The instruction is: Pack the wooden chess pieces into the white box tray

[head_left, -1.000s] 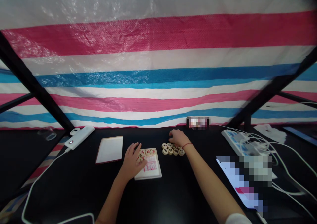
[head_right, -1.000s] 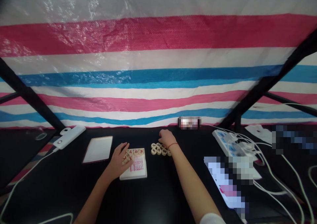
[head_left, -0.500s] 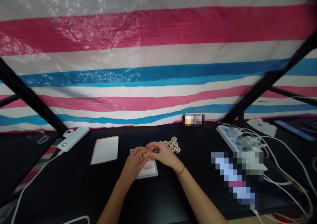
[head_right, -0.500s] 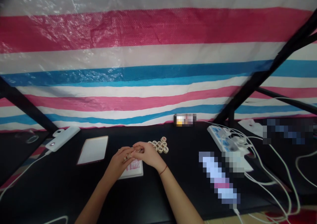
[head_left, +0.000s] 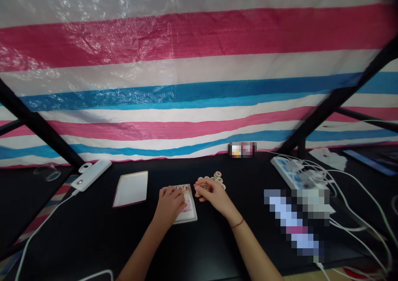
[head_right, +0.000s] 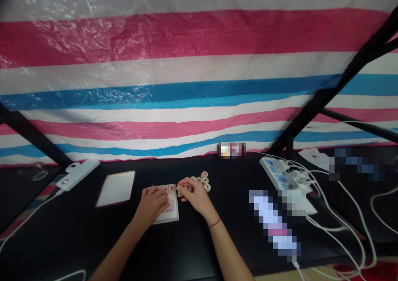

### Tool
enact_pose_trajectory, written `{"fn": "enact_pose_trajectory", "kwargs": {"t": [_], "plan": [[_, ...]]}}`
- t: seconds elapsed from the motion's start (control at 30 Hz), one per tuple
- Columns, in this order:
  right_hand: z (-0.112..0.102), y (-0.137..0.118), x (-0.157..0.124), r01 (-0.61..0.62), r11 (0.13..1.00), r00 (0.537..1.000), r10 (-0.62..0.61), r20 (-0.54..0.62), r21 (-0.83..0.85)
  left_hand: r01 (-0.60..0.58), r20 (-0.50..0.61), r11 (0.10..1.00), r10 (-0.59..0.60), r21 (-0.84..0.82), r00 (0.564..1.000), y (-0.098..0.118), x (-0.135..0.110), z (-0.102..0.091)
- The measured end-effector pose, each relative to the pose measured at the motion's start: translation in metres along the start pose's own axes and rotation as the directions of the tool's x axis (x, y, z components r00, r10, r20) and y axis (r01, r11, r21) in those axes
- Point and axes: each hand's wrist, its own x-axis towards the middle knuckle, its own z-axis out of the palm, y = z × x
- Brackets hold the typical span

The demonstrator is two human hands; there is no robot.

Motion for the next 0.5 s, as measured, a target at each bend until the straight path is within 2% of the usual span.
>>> {"fn": "enact_pose_trajectory", "kwargs": {"t": [0.1, 0.27, 0.37, 0.5], "plan": [[0.002, 0.003, -0.006, 0.040, 0.995, 0.999, -0.038, 0.031, -0.087, 0.017, 0.013, 0.999, -0.018, 0.050, 1.000, -0.001, 0.000, 0.002], [0.014, 0.011, -0.015, 0.241, 0.923, 0.970, -0.220, 0.100, -0.301, 0.100, -0.033, 0.993, -0.098, 0.066, 0.995, -0.008, -0.002, 0.004], [0.026, 0.013, -0.018, 0.360, 0.807, 0.933, -0.320, 0.166, -0.468, 0.101, -0.004, 0.994, -0.101, 0.036, 0.995, -0.017, -0.005, 0.006], [0.040, 0.017, -0.017, 0.452, 0.573, 0.884, -0.391, 0.257, -0.684, 0.102, 0.062, 0.995, -0.101, -0.023, 0.993, -0.029, -0.011, 0.007]]}}
